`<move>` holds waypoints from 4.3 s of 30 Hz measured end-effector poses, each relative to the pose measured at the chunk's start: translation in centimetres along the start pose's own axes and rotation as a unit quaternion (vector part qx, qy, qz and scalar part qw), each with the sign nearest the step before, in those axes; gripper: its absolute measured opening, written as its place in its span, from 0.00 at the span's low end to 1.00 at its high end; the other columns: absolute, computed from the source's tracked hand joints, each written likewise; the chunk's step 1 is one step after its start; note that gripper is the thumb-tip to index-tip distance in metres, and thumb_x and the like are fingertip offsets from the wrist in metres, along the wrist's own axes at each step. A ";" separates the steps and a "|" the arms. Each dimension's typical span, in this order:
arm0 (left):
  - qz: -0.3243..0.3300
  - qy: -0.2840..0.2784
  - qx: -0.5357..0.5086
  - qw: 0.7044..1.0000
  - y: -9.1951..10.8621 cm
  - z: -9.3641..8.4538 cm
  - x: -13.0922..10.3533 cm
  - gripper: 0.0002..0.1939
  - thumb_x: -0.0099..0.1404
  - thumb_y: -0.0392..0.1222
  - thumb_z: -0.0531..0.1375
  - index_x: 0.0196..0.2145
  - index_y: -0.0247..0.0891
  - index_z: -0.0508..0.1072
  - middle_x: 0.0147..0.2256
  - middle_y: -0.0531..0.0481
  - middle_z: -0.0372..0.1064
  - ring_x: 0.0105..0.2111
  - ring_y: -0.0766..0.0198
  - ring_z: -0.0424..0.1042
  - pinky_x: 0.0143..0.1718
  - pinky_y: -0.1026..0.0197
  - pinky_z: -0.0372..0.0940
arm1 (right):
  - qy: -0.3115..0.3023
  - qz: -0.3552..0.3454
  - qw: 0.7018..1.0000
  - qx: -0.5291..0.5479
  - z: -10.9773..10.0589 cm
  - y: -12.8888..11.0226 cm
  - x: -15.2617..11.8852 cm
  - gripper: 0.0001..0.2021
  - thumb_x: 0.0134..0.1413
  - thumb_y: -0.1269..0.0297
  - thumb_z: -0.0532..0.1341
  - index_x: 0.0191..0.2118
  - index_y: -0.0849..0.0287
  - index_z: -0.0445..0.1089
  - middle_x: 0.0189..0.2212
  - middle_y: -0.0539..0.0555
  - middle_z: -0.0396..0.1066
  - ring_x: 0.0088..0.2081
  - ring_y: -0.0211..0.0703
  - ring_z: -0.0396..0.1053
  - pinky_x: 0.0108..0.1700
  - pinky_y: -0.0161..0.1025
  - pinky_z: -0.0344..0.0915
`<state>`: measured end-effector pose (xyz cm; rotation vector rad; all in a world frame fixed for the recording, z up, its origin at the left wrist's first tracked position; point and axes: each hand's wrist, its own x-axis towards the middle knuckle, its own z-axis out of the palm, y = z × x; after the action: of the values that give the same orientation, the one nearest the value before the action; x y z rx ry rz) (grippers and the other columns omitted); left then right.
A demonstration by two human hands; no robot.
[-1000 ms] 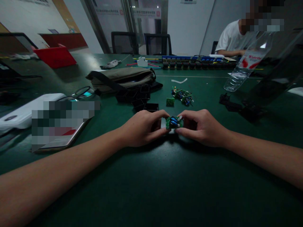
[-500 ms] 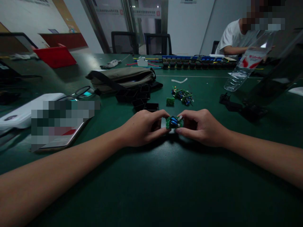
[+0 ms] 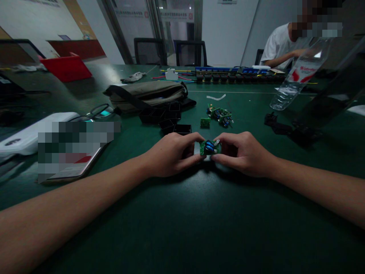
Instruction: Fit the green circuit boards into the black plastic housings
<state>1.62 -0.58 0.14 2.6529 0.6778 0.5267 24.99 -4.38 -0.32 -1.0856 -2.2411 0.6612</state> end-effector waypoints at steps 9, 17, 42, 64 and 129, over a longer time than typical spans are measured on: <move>0.004 0.002 0.002 1.000 0.0 0.0 0.0 0.11 0.66 0.41 0.58 0.45 0.34 0.69 0.22 0.57 0.64 0.20 0.71 0.61 0.23 0.67 0.53 | -0.002 -0.003 1.000 -0.001 0.0 0.1 0.0 0.13 0.55 0.59 0.65 0.40 0.64 0.72 0.21 0.47 0.67 0.22 0.33 0.61 0.26 0.33 0.55; 0.006 0.001 0.003 1.000 -0.3 0.1 0.0 0.12 0.67 0.41 0.58 0.46 0.34 0.69 0.22 0.57 0.65 0.20 0.71 0.62 0.23 0.67 0.52 | 0.000 -0.004 1.000 -0.003 -0.1 0.1 0.0 0.13 0.56 0.60 0.65 0.40 0.65 0.72 0.21 0.46 0.67 0.22 0.33 0.61 0.26 0.33 0.55; 0.008 0.004 0.003 1.000 0.0 0.0 0.0 0.11 0.66 0.41 0.58 0.45 0.33 0.70 0.22 0.58 0.64 0.20 0.71 0.61 0.23 0.67 0.53 | 0.005 -0.014 1.000 -0.004 0.0 0.1 -0.1 0.12 0.56 0.61 0.65 0.40 0.66 0.73 0.20 0.46 0.66 0.21 0.32 0.60 0.25 0.32 0.55; 0.017 0.006 0.007 1.000 -0.3 0.1 0.0 0.12 0.66 0.41 0.58 0.45 0.34 0.69 0.22 0.57 0.65 0.20 0.71 0.62 0.23 0.67 0.53 | 0.004 -0.012 1.000 -0.007 0.0 0.0 0.0 0.12 0.55 0.61 0.65 0.40 0.66 0.73 0.21 0.46 0.67 0.22 0.33 0.61 0.26 0.32 0.55; 0.012 -0.001 0.004 1.000 -0.2 0.1 0.0 0.12 0.66 0.41 0.58 0.45 0.33 0.69 0.22 0.57 0.65 0.20 0.71 0.62 0.22 0.67 0.52 | -0.004 -0.005 1.000 -0.005 0.0 0.0 0.0 0.12 0.55 0.60 0.65 0.39 0.64 0.72 0.21 0.46 0.66 0.22 0.33 0.60 0.26 0.33 0.55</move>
<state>1.58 -0.41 -0.04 2.6708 0.6497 0.5293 25.03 -4.37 -0.33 -1.0773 -2.2577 0.6515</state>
